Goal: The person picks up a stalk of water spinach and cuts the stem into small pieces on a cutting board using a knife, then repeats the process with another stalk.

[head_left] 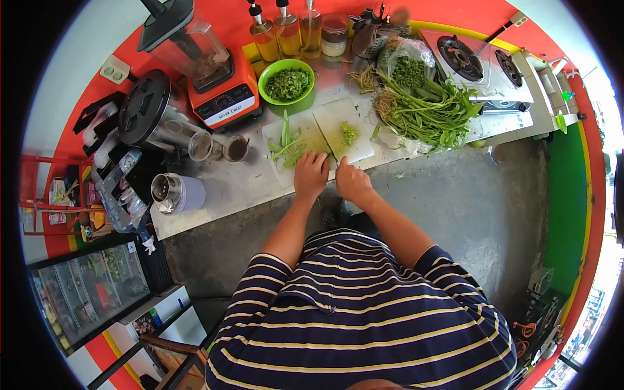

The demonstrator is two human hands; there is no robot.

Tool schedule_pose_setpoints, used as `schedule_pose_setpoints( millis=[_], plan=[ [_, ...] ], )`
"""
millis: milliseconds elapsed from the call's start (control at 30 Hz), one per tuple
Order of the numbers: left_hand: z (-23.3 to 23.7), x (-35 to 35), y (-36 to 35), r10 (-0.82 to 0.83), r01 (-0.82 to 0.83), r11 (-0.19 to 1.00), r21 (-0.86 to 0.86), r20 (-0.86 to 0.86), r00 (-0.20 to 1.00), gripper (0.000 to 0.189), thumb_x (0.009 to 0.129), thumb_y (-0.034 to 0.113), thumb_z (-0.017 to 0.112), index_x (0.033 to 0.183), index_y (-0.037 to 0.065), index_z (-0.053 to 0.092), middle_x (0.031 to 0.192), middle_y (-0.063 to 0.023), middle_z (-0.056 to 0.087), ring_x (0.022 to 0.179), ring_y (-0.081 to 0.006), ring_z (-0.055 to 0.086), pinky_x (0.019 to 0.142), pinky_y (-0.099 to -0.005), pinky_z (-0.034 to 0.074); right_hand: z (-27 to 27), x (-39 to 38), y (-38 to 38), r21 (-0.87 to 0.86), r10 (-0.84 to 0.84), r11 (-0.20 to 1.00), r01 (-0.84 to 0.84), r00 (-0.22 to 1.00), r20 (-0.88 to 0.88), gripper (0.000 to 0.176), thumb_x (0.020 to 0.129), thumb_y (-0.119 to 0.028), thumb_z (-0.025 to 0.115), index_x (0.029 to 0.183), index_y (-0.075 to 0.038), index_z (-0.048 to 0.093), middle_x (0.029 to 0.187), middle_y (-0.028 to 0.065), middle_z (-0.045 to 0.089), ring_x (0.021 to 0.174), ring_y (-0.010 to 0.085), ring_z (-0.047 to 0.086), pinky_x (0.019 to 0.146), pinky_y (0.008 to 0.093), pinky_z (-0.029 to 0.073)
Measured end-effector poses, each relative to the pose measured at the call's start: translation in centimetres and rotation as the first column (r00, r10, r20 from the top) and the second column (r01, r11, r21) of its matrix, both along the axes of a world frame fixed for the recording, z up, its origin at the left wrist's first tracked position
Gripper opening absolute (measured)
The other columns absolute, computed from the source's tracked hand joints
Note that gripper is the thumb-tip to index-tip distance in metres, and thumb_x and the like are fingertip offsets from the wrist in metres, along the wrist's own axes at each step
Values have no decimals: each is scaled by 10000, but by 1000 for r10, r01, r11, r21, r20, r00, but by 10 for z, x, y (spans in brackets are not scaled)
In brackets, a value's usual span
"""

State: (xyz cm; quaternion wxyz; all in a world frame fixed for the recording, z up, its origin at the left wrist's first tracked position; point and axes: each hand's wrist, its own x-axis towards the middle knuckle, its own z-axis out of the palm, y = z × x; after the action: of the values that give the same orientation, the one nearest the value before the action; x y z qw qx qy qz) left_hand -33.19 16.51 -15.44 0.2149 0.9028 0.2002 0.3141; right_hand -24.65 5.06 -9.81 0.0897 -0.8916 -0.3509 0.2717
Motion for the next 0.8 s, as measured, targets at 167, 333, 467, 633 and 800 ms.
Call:
schedule_pose_setpoints(
  millis=[167, 333, 467, 633, 800],
  plan=[
    [-4, 0, 1, 6, -6, 1000, -28, -8, 1000, 107, 831, 78, 671, 935, 55, 663, 862, -104, 599, 856, -328, 577, 756, -449, 456, 16, -8, -9, -68, 53, 996, -50, 998, 38, 221, 941, -100, 507, 1112, 32, 462, 963, 274, 718, 949, 420, 718, 841, 474, 580],
    [-3, -2, 2, -31, 32, 999, -31, 15, 999, 76, 828, 78, 672, 890, 40, 651, 872, -107, 598, 868, -331, 577, 769, -444, 460, 0, -10, -1, -47, 28, 999, -27, 999, 30, 217, 936, -102, 513, 1102, 33, 480, 987, 289, 709, 979, 429, 710, 871, 492, 567],
    [-4, -5, 0, -43, 44, 998, -39, 39, 998, 79, 823, 75, 675, 887, 38, 649, 874, -109, 598, 878, -336, 580, 779, -446, 464, 5, 4, 5, 1, 76, 997, -76, 994, 75, 240, 933, -96, 518, 1126, 37, 466, 957, 274, 716, 939, 432, 718, 856, 495, 572],
    [-4, -3, 3, -24, 32, 991, -129, 64, 998, 84, 819, 62, 675, 887, 26, 640, 885, -120, 599, 895, -342, 582, 796, -447, 470, 1, -16, -12, -37, 52, 998, -50, 997, 56, 274, 926, -101, 524, 1149, 41, 452, 953, 268, 719, 920, 432, 720, 845, 499, 574],
    [-2, -1, 2, -13, 21, 989, -146, 56, 998, 92, 826, 56, 667, 906, 21, 638, 899, -130, 598, 903, -356, 577, 799, -445, 471, -7, -8, -4, 51, 10, 999, -11, 1000, 18, 273, 893, -65, 533, 1123, 52, 444, 965, 322, 694, 920, 495, 693, 847, 541, 555]
  ],
)
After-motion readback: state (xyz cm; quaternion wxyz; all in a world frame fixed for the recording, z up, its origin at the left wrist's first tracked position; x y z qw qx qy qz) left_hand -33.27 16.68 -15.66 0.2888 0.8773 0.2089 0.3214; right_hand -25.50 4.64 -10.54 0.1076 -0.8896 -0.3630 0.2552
